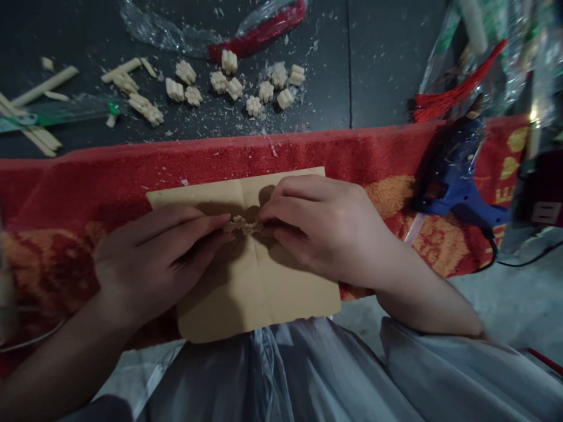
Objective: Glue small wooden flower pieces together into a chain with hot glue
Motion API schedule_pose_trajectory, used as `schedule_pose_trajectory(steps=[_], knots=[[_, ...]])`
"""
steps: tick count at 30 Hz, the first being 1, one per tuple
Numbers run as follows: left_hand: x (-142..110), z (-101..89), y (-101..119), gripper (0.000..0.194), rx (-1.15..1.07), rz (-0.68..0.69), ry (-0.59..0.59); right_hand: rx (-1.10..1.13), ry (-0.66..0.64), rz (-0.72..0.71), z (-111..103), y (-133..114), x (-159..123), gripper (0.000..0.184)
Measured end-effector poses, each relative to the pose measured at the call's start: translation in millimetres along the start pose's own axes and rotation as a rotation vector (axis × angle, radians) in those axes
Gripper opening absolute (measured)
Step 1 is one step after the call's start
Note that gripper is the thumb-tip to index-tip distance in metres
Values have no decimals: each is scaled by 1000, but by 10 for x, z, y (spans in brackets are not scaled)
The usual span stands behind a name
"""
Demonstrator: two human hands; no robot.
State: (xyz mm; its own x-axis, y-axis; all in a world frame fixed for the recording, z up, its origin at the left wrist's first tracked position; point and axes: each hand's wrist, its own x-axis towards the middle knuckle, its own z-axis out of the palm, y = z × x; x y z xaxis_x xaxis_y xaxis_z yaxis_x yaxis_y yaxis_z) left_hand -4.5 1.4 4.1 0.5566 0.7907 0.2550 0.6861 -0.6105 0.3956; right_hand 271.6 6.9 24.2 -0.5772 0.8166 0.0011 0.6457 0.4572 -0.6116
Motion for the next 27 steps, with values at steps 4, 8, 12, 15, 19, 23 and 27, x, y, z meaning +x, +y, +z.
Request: schedule_pose_trajectory(steps=[4,8,12,15,19,23,27], knots=[[42,-18,-8,10,-39,45,10,39,-14,31,11,-3,18,33],[80,-45,2,15,-74,15,-18,83,-27,73,30,1,38,30],[72,-3,8,19,-55,9,-28,101,-35,108,34,3,60,29],[40,35,-34,22,-44,-16,-38,99,-40,114,29,4,75,30],[0,-4,-121,25,-120,-20,-63,87,-32,112,36,12,79,28],[-24,-82,-138,16,-147,-1,-36,78,-10,115,58,33,68,25],[-12,-88,-99,22,-5,107,28,88,-13,104,68,54,74,22]])
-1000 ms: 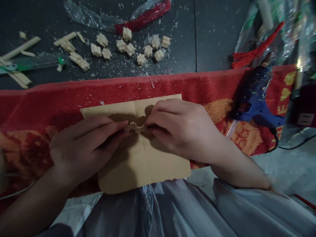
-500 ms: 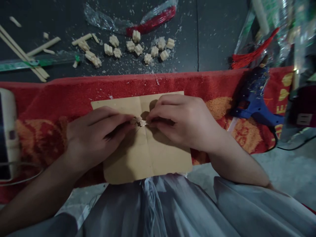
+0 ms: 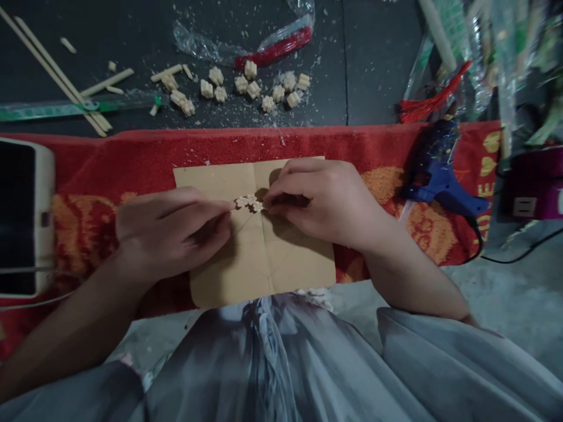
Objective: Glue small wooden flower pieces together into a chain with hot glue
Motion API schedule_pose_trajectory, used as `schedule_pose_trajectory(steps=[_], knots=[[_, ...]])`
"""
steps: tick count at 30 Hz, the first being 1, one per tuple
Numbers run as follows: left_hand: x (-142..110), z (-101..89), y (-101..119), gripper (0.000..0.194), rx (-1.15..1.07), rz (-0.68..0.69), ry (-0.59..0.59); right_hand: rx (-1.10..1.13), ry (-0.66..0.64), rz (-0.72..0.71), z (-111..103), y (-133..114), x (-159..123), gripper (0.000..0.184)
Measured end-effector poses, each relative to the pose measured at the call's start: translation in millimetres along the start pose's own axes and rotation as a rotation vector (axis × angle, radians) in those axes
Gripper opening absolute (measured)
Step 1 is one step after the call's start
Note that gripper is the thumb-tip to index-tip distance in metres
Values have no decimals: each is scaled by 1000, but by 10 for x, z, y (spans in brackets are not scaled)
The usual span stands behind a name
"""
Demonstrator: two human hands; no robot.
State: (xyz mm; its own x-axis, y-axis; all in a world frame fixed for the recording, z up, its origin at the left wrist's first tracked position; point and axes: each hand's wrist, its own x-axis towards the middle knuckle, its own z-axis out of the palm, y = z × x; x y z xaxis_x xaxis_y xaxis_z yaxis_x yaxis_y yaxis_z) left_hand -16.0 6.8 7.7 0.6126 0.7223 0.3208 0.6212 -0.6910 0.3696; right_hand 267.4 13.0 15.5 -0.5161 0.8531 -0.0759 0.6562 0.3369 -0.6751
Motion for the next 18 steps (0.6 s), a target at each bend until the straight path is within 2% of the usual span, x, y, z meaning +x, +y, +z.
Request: schedule_pose_trajectory(steps=[3,6,13,15,18], knots=[[38,7,13,38,91,70,-33,9,-1,-15,-4,2,21,25],[50,17,18,39,112,72,-62,8,-5,-12,-16,-4,42,27],[31,21,49,56,186,-141,-311,20,-30,5,-27,-2,69,27],[45,9,38,58,167,-158,-382,17,-26,20,-20,-5,78,25],[42,26,16,58,154,-115,-361,-2,-31,41,-13,-17,95,26]])
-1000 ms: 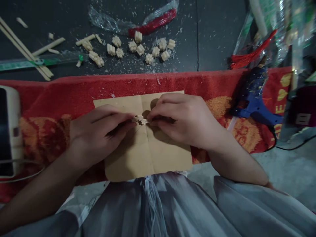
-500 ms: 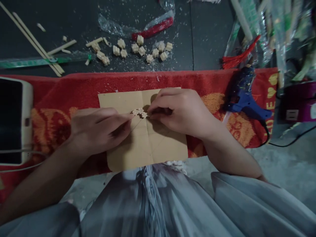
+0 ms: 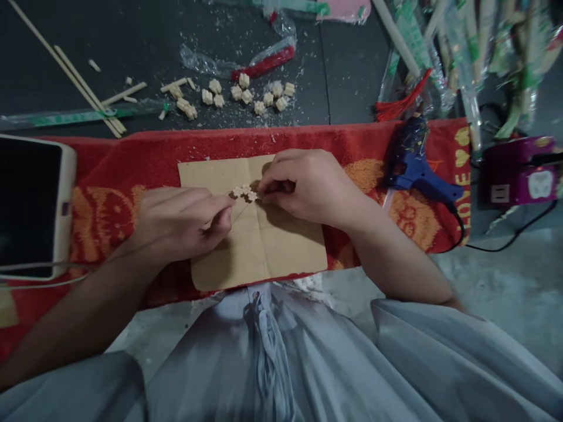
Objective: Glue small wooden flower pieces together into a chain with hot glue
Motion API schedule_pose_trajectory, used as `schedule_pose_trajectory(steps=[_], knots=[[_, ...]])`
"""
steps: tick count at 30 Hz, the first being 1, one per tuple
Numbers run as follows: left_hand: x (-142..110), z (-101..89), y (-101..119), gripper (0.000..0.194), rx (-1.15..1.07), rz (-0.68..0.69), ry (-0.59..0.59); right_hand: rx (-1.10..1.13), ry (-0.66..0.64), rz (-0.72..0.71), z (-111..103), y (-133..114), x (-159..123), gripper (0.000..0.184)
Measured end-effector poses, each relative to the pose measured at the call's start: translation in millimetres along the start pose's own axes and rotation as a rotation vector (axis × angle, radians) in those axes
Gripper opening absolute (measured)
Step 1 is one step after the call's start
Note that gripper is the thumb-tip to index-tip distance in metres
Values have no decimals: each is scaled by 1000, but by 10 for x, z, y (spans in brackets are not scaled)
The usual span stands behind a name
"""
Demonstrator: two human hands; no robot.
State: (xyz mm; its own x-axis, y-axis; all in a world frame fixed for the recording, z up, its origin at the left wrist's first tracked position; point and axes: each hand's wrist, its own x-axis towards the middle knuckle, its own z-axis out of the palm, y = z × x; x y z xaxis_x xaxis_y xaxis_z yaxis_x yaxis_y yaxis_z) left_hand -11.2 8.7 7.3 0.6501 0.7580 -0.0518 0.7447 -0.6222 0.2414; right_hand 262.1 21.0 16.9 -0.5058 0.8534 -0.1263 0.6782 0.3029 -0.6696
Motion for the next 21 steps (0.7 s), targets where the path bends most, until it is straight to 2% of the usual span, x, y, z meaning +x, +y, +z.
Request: schedule_pose_trajectory(steps=[3,7,10,17,21], knots=[[-8,51,-2,49,-19,106,34,-25,0,-9,1,-2,14,26],[-2,79,30,41,-33,191,-16,-40,19,-32,11,20,29,24],[14,95,75,43,17,120,20,-55,27,-15,19,29,40,23],[18,146,46,41,54,-131,245,-48,10,14,7,11,67,19],[28,86,-44,37,34,-205,260,-33,25,-7,10,30,71,18]])
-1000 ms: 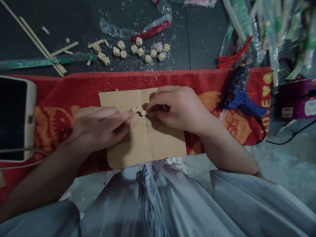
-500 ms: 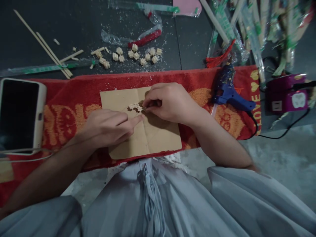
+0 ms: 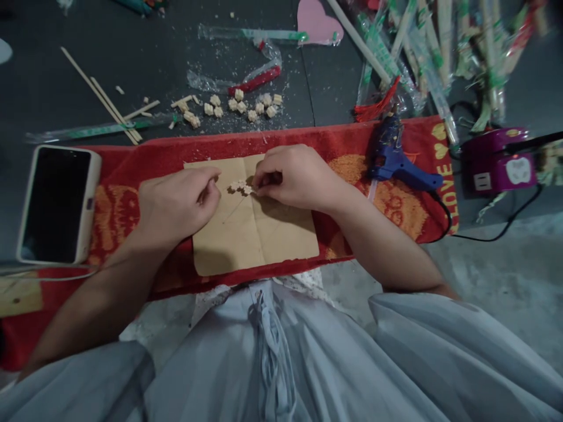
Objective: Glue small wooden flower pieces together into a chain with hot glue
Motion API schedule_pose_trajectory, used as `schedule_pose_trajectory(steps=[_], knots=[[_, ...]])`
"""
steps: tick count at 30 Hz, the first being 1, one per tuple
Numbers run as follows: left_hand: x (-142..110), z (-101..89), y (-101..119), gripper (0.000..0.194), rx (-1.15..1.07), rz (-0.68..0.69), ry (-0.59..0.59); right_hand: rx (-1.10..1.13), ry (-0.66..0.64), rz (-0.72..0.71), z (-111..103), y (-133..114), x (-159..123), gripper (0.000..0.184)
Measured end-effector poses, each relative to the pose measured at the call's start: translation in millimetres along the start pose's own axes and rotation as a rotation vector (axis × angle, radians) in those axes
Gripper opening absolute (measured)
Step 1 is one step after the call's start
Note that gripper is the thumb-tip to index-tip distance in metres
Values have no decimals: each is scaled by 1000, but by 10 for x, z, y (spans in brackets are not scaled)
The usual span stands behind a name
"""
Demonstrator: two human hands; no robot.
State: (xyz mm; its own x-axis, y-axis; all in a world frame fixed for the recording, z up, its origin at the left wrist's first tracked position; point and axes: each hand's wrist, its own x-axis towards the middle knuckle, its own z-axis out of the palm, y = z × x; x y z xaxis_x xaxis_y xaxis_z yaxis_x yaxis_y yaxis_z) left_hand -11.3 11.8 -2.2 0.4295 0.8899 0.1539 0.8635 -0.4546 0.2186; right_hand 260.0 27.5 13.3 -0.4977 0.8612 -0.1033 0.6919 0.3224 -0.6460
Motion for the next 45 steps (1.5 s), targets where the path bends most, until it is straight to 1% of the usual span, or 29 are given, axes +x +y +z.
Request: schedule_pose_trajectory(steps=[4,9,12,19,22,28,35,41,45], knots=[[15,-42,-48,35,-5,-76,-16,1,3,-17,5,12,1,18],[5,-20,-60,37,56,-6,12,-8,0,-16,1,2,-5,16],[9,-4,-62,38,54,25,34,-11,-4,-18,-5,-4,-8,16],[4,10,-62,38,37,34,70,-13,-17,-15,-20,-18,-3,22],[-1,1,-59,37,30,32,73,-1,-13,-19,-24,-17,-7,22],[2,-55,-38,33,16,-4,22,27,4,-31,-17,-5,-18,24],[11,-15,-28,38,-17,45,11,19,4,-25,-25,-24,-32,15],[-6,8,41,46,-52,91,-96,-6,-10,-18,-18,-21,-19,18],[4,28,77,47,-77,71,-144,-10,-16,-21,-16,-11,-23,19]])
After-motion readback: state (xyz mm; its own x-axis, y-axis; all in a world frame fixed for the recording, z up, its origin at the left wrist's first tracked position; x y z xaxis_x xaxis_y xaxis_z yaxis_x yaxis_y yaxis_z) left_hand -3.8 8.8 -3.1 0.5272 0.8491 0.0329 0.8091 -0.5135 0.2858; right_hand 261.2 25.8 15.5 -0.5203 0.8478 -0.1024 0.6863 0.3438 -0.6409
